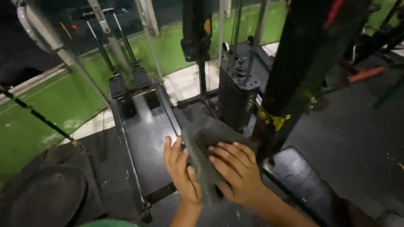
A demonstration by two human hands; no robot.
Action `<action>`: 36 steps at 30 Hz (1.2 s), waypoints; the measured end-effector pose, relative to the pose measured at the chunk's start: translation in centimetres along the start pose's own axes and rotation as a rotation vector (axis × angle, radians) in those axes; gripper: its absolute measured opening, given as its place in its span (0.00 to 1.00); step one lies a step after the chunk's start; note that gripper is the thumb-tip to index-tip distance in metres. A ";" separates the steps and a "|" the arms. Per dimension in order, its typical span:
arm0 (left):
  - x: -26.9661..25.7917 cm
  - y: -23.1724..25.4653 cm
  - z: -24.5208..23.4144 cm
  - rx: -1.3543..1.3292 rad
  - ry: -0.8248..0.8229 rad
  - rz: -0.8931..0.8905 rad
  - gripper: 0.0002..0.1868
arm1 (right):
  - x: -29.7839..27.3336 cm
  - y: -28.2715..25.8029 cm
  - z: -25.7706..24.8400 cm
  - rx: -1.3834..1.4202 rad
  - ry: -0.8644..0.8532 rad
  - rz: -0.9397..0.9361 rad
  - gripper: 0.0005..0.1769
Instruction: Wipe down and clean various pieces of exercise equipment using a cloth.
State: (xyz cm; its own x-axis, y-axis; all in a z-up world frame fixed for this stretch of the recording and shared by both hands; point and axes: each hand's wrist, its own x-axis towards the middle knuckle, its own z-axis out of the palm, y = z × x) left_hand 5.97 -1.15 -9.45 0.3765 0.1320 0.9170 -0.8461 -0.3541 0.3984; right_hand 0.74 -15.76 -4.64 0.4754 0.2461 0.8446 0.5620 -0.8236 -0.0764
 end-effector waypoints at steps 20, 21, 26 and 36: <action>8.7 6.0 9.3 -0.456 -0.272 -0.141 0.35 | -0.7 7.9 -3.1 -0.250 0.230 0.137 0.32; 8.9 5.7 9.3 -0.456 -0.272 -0.142 0.35 | 0.0 8.3 -3.4 -0.250 0.228 0.137 0.32; 10.0 4.9 8.9 -0.771 -0.312 -0.658 0.40 | 5.5 8.8 -5.9 -0.246 0.286 0.075 0.29; 8.0 6.0 8.2 -0.572 -0.486 -0.206 0.36 | -3.6 8.0 -2.2 -0.159 0.181 0.146 0.24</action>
State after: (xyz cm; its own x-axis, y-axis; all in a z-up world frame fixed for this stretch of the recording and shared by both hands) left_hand 7.02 -9.83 0.08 0.5587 -0.3243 0.7634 -0.7543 0.1841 0.6302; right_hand 2.12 -24.35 -7.12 0.4069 0.0349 0.9128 0.3761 -0.9171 -0.1325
